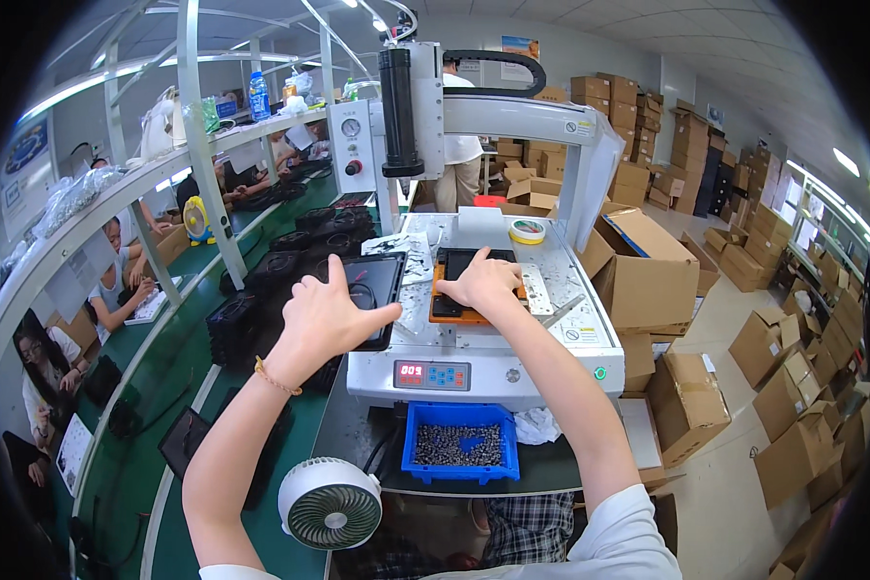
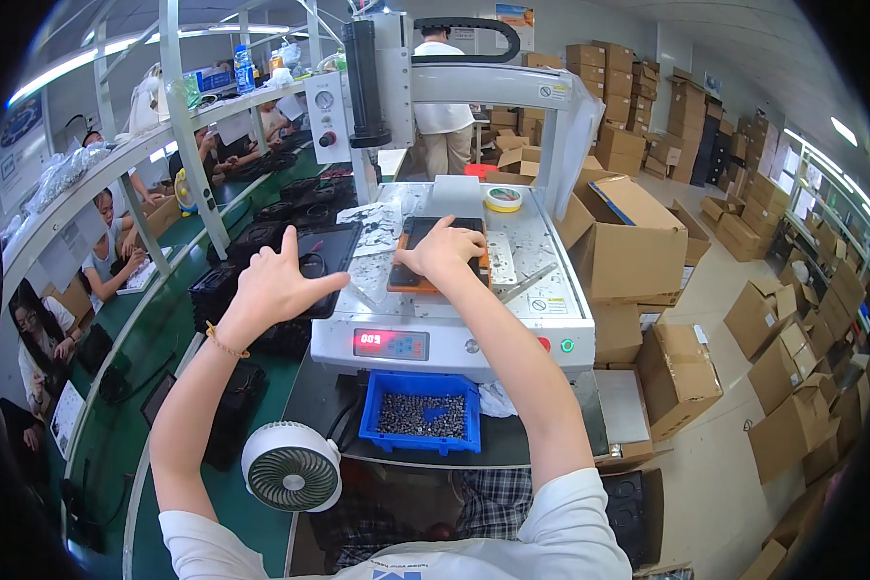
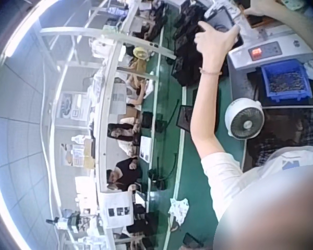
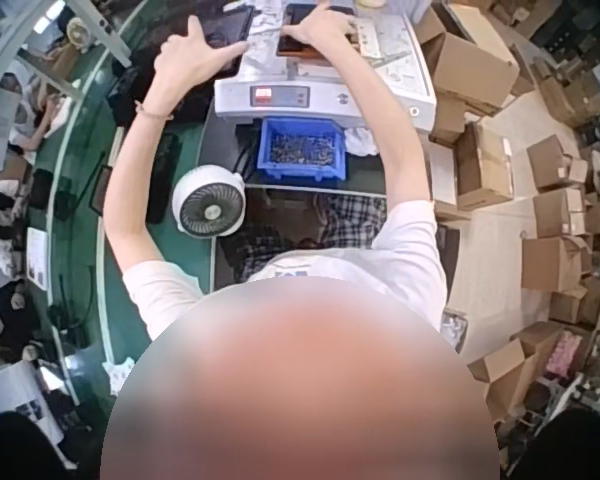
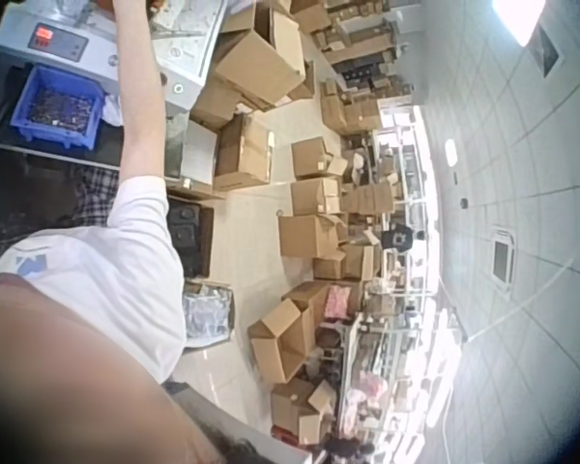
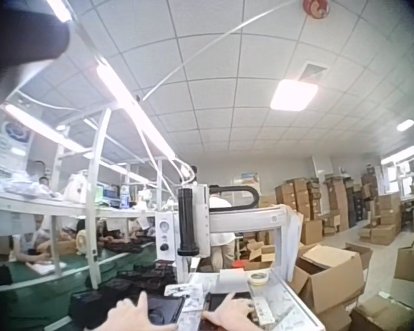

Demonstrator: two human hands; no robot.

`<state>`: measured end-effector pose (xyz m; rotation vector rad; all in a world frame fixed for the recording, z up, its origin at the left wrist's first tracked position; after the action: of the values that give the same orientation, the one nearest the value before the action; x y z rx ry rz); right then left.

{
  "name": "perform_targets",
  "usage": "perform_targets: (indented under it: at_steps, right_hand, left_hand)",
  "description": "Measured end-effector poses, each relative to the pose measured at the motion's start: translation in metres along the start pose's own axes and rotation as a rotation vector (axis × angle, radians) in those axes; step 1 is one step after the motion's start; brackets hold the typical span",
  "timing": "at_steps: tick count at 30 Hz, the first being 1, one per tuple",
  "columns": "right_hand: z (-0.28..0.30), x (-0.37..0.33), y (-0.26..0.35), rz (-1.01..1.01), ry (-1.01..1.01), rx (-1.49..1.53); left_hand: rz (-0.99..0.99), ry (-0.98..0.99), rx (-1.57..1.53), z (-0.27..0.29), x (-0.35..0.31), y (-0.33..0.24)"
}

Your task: Assembling solar junction boxes by manually placing wires and metal components into a plastic housing and using an automated machine to secure them.

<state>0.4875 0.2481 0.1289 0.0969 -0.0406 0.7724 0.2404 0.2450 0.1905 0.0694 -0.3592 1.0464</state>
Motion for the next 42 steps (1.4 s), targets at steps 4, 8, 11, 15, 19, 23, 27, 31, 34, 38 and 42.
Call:
perform_targets:
  at_steps: [4, 8, 11, 15, 19, 23, 27, 31, 34, 38, 42]
  right_hand:
    - [-0.004, 0.01, -0.007, 0.098, 0.048, 0.241]
    - [0.022, -0.026, -0.074, 0.457, -0.58, 0.574]
    - [0.003, -0.083, -0.154, 0.539, -0.813, 0.609]
    - [-0.046, -0.139, -0.226, 0.345, -0.775, 0.512]
    - [-0.068, -0.164, -0.237, 0.451, -0.748, 0.547]
    - [-0.068, -0.163, -0.233, 0.417, -0.714, 0.455]
    - [-0.055, -0.165, -0.224, 0.411, -0.711, 0.293]
    - [-0.05, -0.169, -0.216, 0.421, -0.512, 0.833]
    - [-0.078, -0.176, -0.186, 0.37, 0.089, 1.648]
    - [-0.096, -0.2, -0.147, 0.354, 0.657, 1.994]
    - [-0.103, -0.21, -0.141, 0.29, 0.722, 2.089]
  left_hand:
    - [-0.033, 0.035, -0.047, -0.009, -0.009, -0.007]
    - [-0.048, 0.087, -0.125, -0.011, -0.024, -0.005]
    - [-0.019, 0.126, -0.099, -0.009, -0.036, 0.004]
    - [-0.108, 0.135, -0.186, -0.009, -0.05, -0.005]
    - [-0.235, 0.117, -0.217, -0.016, -0.059, -0.034]
    - [-0.328, 0.124, -0.262, -0.019, -0.073, -0.057]
    - [-0.359, 0.196, -0.289, -0.024, -0.091, -0.068]
    - [-0.457, 0.197, -0.286, -0.029, -0.112, -0.082]
    - [-0.535, 0.219, -0.294, -0.038, -0.127, -0.093]
    - [-0.567, 0.231, -0.308, -0.047, -0.143, -0.098]
    - [-0.553, 0.286, -0.306, -0.058, -0.154, -0.091]
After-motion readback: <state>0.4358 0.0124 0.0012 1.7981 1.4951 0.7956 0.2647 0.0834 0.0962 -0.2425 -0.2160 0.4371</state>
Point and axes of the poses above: each hand's wrist, its own x-axis towards the middle knuckle, its own z-axis out of the back of the hand, y = z × x, the point moved 7 cm from there along x, towards the middle knuckle, and after that the axes turned 3 degrees about -z, right-handed, at the moved point
